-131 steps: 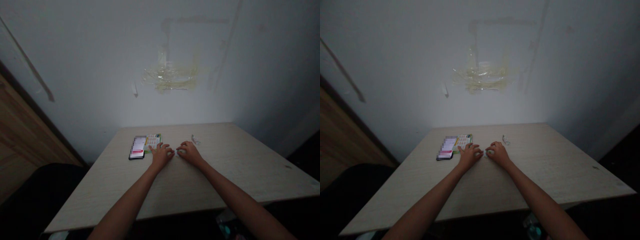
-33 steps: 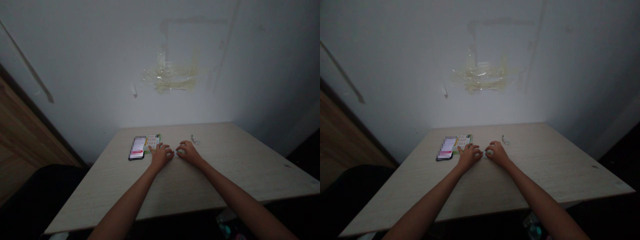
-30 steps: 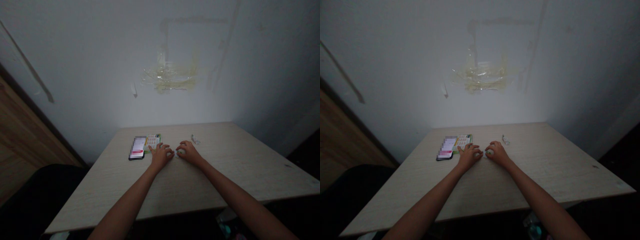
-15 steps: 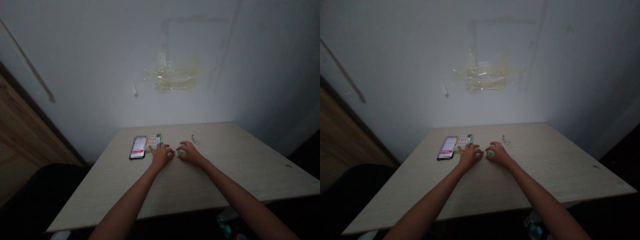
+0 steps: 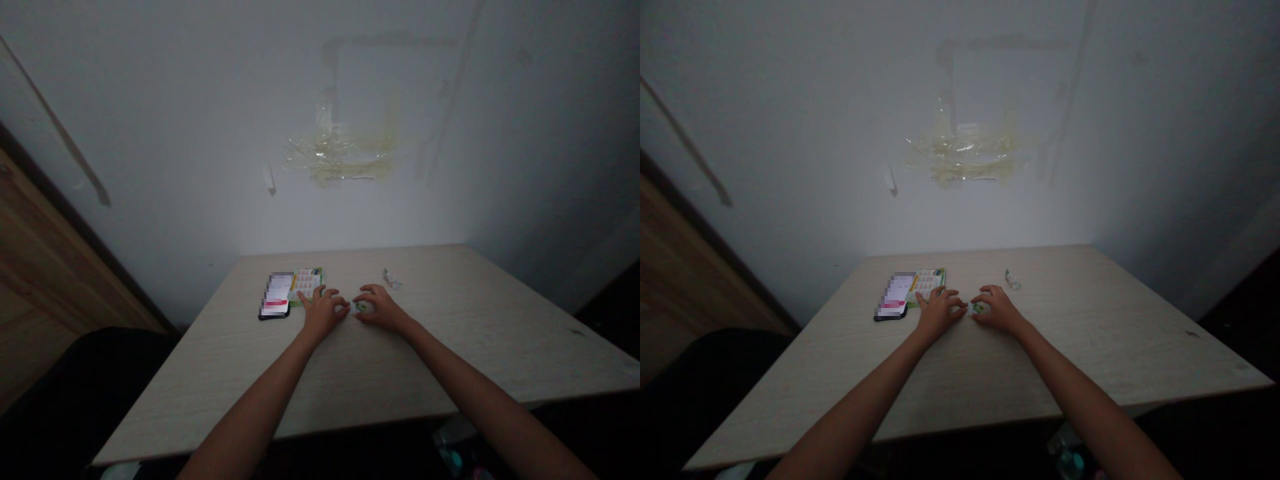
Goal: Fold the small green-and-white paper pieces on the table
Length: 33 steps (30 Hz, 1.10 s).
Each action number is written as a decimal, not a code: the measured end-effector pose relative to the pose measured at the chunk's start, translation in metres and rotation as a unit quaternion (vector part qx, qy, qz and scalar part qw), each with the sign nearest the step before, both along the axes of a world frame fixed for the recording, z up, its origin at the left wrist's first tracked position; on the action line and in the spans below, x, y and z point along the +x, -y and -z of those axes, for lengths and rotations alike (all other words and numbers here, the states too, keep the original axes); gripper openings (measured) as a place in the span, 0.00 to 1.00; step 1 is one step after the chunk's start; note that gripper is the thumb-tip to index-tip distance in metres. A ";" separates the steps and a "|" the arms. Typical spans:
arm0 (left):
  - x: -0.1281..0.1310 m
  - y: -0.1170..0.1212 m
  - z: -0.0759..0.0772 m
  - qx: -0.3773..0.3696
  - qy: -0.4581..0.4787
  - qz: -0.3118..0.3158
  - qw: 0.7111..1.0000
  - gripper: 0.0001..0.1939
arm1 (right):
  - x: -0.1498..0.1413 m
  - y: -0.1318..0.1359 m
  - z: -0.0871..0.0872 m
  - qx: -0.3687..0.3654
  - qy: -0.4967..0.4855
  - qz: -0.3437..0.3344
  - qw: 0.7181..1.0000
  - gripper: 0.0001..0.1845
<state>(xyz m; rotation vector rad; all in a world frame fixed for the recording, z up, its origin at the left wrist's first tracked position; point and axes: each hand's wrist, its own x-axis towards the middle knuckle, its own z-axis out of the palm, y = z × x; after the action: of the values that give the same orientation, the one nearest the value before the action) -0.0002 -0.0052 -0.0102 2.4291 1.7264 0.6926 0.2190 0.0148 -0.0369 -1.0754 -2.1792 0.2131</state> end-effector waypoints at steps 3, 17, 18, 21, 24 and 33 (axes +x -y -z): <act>0.000 0.000 -0.001 0.003 0.003 0.000 1.000 0.07 | 0.001 0.002 -0.001 0.002 -0.011 -0.006 1.000 0.16; -0.001 0.000 -0.002 0.001 0.003 -0.011 1.000 0.08 | 0.006 -0.005 0.004 -0.001 -0.004 -0.029 1.000 0.07; -0.001 0.000 -0.002 -0.001 0.003 -0.011 1.000 0.08 | 0.006 -0.005 0.004 0.001 0.000 -0.027 1.000 0.07; -0.001 0.000 -0.003 -0.004 0.000 -0.011 1.000 0.08 | 0.004 -0.005 0.004 0.006 0.006 -0.016 1.000 0.08; -0.001 0.001 -0.004 -0.009 0.000 -0.013 1.000 0.08 | 0.003 -0.005 0.005 0.010 0.007 -0.008 1.000 0.08; -0.001 0.002 -0.006 -0.027 0.006 -0.013 1.000 0.08 | 0.002 -0.006 0.005 0.006 0.003 0.004 1.000 0.08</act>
<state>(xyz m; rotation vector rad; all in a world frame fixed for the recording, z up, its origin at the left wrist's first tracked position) -0.0008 -0.0070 -0.0039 2.3671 1.7507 0.6519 0.2208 0.0210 -0.0415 -1.0800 -2.1785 0.1915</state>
